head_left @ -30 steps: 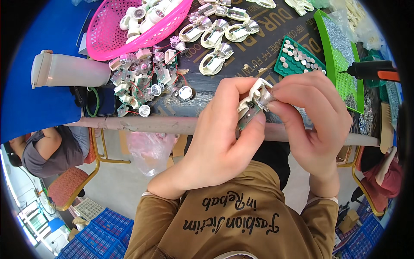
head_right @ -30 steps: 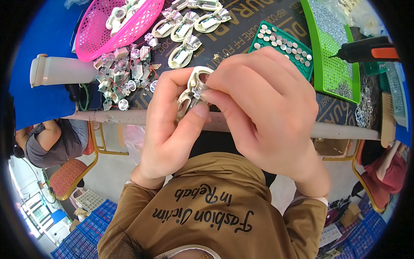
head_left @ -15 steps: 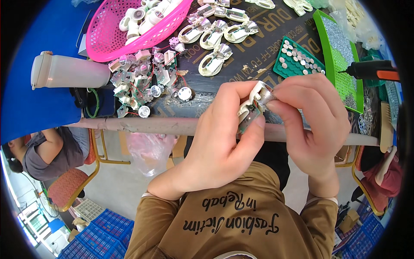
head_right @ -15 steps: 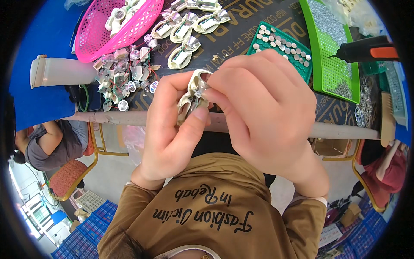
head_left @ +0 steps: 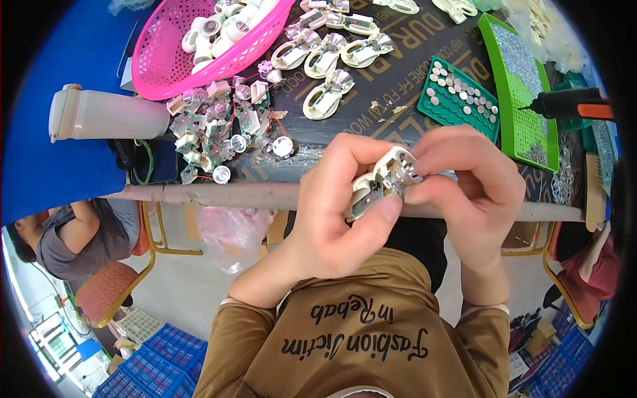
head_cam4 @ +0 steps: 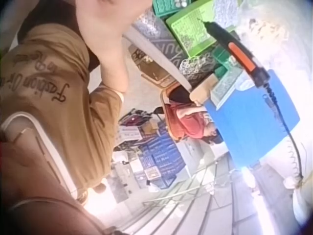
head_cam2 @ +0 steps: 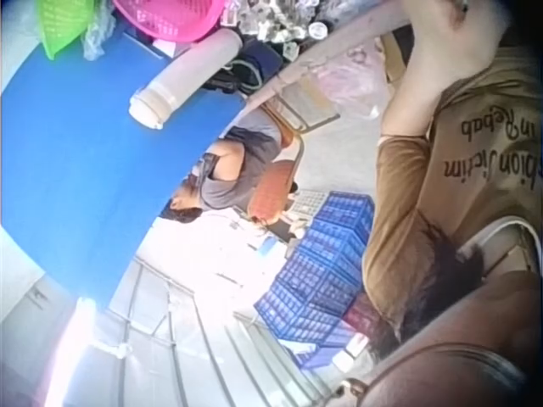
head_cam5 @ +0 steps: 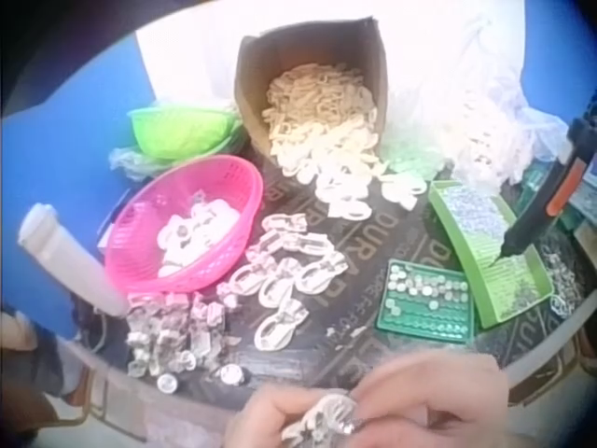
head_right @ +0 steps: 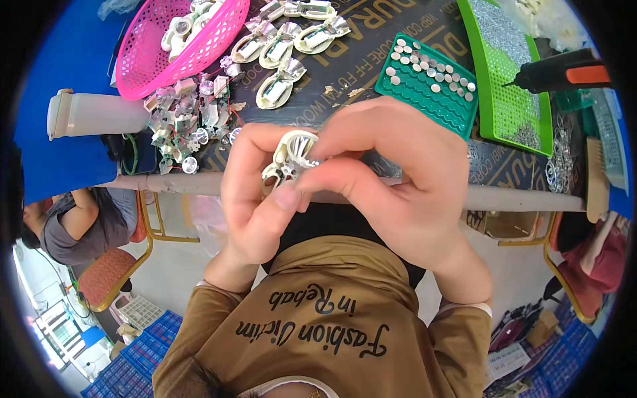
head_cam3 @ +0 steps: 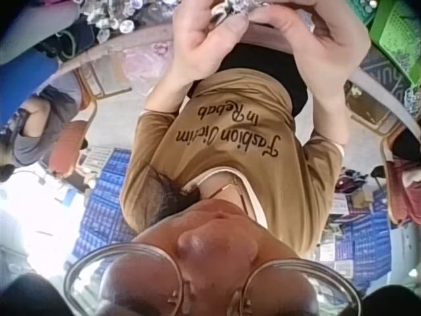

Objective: Assembling small electronic toy components by inserting circuits and batteries into plastic housings.

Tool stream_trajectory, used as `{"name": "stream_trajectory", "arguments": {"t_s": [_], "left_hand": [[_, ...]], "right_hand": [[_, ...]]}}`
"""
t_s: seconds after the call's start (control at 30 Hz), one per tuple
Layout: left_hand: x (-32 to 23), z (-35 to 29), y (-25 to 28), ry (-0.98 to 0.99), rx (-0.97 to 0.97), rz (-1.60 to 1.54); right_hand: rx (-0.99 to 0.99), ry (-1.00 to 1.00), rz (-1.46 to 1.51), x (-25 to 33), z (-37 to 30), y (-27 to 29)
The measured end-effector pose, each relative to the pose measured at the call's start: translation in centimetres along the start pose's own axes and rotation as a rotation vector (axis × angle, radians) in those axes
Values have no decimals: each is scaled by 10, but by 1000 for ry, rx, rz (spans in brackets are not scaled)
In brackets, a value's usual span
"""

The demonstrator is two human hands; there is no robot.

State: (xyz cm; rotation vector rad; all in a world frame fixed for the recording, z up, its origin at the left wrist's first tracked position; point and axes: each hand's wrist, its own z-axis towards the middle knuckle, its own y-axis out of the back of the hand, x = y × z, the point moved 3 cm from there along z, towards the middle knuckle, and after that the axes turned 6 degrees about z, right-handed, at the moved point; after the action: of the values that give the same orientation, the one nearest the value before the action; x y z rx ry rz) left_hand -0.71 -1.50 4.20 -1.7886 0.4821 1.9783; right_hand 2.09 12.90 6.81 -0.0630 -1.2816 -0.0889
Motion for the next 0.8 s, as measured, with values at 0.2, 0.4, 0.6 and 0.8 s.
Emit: {"name": "stream_trajectory", "arguments": {"t_s": [0.2,0.4,0.6,0.8], "left_hand": [[-3,1,1,65,20,-75],[-5,2,1,72,9,23],[-8,5,4,46,16,106],[-8,6,4,161,11,58]], "right_hand": [[83,59,-210,4,8,4],[71,106,-286,0,11,5],[72,148,-238,-7,13,5],[50,134,-276,-7,15,4]]}}
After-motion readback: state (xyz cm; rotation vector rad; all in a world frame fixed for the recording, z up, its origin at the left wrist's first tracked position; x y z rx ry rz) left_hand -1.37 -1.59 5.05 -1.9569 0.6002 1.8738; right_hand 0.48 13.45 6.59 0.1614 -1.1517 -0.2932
